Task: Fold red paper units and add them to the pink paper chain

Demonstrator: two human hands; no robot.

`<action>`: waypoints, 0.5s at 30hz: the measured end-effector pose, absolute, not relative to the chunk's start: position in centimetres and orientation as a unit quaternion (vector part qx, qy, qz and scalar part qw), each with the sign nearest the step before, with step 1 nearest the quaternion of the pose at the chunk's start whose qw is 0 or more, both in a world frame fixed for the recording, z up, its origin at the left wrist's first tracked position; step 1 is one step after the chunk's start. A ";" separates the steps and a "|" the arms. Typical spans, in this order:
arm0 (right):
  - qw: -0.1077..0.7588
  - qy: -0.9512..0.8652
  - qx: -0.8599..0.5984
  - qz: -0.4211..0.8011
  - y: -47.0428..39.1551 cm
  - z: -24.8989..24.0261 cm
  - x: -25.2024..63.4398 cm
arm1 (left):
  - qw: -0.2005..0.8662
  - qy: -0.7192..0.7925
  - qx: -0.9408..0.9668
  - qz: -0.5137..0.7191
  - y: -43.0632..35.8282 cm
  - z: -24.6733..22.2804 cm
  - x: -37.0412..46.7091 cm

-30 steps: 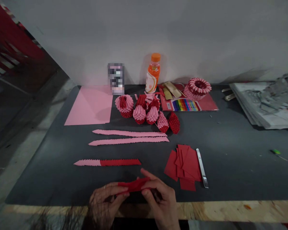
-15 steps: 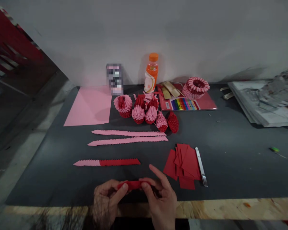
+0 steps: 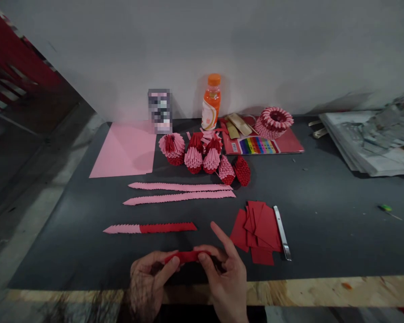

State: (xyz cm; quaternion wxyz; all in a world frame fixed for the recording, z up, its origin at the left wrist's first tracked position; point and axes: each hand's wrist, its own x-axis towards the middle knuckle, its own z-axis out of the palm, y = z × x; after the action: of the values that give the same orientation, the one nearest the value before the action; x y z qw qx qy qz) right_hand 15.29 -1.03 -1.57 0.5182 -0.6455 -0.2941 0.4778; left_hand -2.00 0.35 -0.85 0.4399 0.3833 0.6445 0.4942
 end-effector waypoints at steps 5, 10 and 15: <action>0.536 -0.278 -0.630 0.488 -0.9 -1.5 15.1 | 0.436 0.649 0.396 0.481 0.2 -0.8 -2.2; 0.510 -0.316 -0.628 0.496 -0.7 -2.5 16.2 | 0.435 0.658 0.429 0.441 0.0 -0.8 -2.5; 0.505 -0.338 -0.637 0.474 -0.7 -2.3 16.0 | 0.428 0.661 0.460 0.409 0.5 -0.1 -2.8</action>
State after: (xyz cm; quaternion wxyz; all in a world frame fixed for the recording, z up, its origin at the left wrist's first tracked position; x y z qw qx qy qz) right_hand 16.00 -0.66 -2.26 0.5047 -0.6374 -0.3379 0.4742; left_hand -2.77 0.50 -0.12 0.4282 0.4604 0.6612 0.4092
